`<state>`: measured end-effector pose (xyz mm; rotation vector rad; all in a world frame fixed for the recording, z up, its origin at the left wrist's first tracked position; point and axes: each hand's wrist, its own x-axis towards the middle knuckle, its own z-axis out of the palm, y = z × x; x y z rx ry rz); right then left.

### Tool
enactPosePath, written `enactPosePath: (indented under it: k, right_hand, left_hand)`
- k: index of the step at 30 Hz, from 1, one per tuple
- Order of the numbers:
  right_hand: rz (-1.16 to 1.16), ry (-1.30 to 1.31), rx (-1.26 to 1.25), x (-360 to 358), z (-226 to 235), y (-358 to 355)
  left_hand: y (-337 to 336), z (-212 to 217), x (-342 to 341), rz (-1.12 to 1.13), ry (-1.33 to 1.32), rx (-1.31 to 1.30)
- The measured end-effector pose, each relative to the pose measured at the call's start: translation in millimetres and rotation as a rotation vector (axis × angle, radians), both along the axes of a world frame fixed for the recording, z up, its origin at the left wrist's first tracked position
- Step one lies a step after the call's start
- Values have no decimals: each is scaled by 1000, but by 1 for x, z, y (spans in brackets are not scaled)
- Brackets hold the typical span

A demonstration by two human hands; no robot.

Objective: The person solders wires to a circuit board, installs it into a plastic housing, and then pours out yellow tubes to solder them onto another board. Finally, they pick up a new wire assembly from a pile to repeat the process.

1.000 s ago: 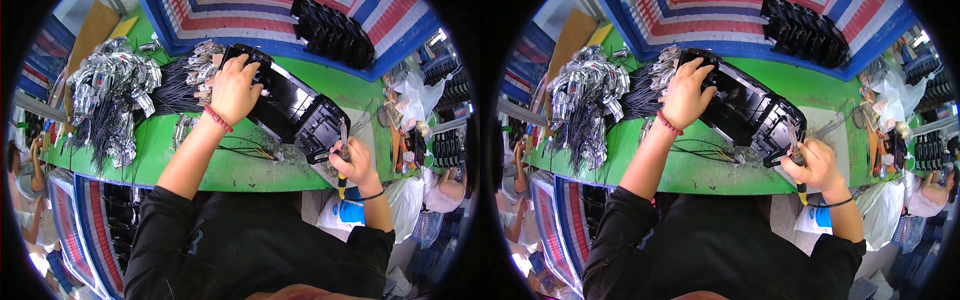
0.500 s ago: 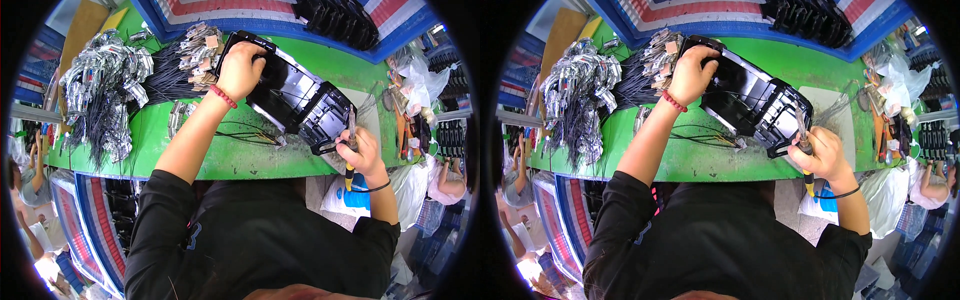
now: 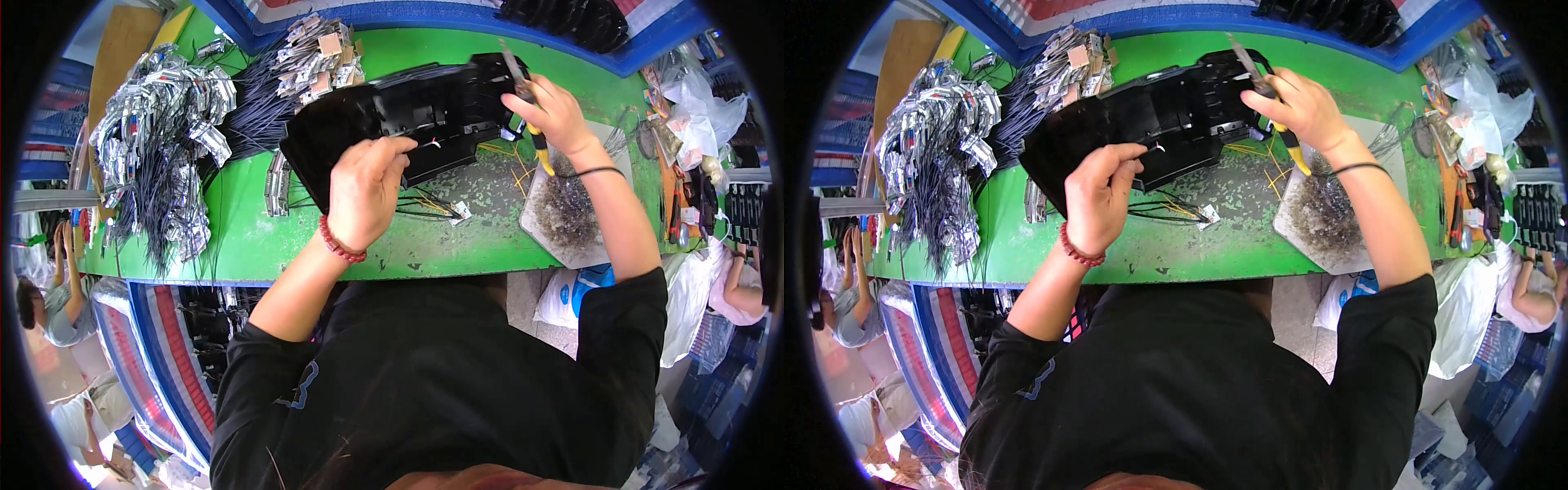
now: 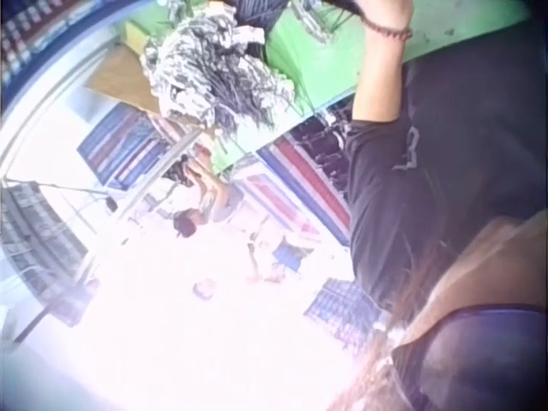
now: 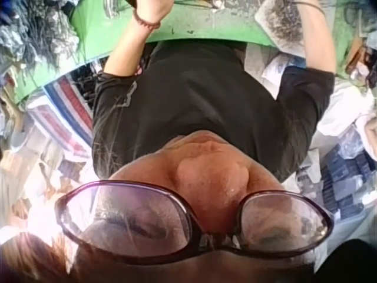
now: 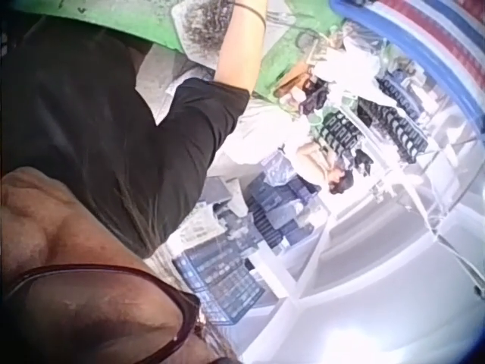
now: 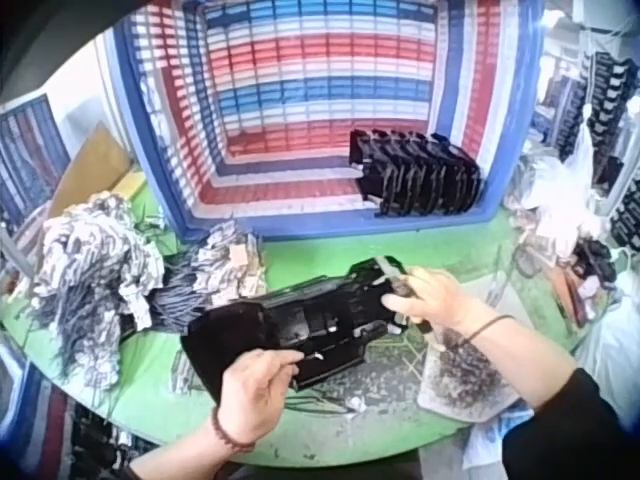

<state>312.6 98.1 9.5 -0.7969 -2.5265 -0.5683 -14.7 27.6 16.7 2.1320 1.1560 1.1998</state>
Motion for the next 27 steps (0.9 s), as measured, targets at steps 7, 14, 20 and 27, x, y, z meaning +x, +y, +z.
enactPosePath:
  k: [7, 14, 20, 27]
  right_hand:
    - [54, -430, 32, 10, 27, 2]
    - [42, 420, -217, -3, 32, -56]
    - [-47, 204, -94, -84, 20, -17]
    - [435, 563, 479, -79, -15, 54]
  left_hand:
    - [-14, -41, 14, 55, -84, -336]
    - [-11, -37, 20, 45, 137, -168]
    - [-12, -39, 20, 29, 159, -168]
    - [-4, -34, 33, -71, 159, -149]
